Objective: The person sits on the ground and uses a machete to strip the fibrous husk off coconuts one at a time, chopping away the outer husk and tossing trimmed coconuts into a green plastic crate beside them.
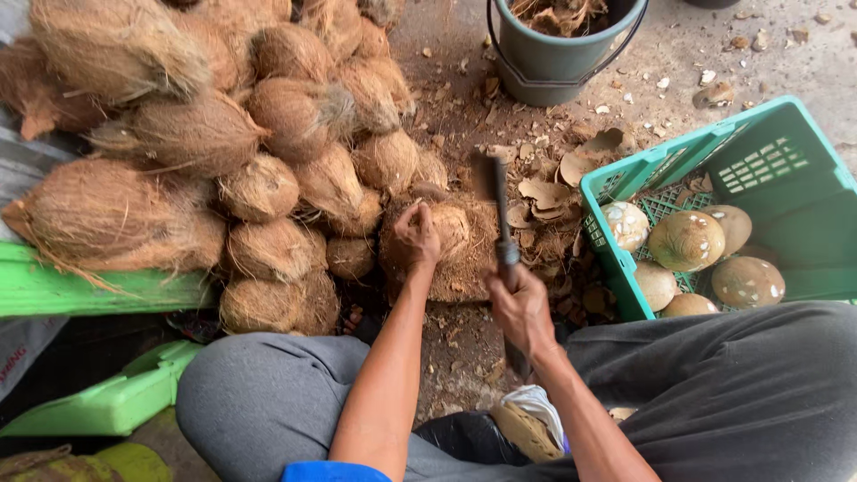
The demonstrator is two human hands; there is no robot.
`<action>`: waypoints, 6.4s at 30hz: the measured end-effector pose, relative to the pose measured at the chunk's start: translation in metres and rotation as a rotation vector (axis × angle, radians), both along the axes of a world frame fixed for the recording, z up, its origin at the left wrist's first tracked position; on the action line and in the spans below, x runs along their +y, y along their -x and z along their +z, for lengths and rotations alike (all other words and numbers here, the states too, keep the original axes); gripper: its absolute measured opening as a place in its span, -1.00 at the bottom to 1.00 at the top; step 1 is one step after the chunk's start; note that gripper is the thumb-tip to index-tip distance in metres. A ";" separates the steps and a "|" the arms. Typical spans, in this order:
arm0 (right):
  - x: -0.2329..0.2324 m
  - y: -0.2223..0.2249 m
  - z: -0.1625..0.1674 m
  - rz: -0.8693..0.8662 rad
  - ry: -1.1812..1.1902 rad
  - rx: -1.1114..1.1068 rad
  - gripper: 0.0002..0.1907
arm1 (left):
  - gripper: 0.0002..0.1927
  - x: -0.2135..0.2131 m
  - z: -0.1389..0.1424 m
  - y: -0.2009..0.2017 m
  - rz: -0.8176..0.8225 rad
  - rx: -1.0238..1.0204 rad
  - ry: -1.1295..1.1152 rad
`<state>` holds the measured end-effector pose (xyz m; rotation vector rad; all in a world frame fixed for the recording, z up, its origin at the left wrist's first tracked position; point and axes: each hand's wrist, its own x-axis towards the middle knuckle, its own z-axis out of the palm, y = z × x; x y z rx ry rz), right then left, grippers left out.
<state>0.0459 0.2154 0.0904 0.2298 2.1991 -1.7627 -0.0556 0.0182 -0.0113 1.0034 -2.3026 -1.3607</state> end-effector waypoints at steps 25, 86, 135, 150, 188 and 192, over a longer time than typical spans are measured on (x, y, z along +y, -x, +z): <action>0.009 0.015 -0.085 0.082 -0.228 -0.164 -0.67 | -0.49 0.000 -0.010 0.000 -0.096 0.509 -0.163; 0.002 0.020 -0.055 0.232 -0.379 -0.121 -0.61 | -0.69 -0.003 0.008 -0.001 -0.195 0.308 -0.034; 0.013 -0.005 -0.021 0.028 -0.108 0.041 -0.78 | -0.33 -0.024 0.032 -0.030 -0.265 0.089 -0.041; -0.007 -0.007 0.005 -0.047 0.206 0.088 -0.70 | -0.60 -0.017 -0.002 0.002 -0.061 -0.142 -0.188; 0.014 0.020 -0.031 -0.109 0.176 -0.141 -0.59 | -0.69 -0.023 -0.034 -0.009 -0.197 0.459 0.568; 0.006 0.004 -0.022 -0.021 0.113 -0.062 -0.73 | -0.64 -0.020 -0.031 -0.014 -0.095 0.085 0.051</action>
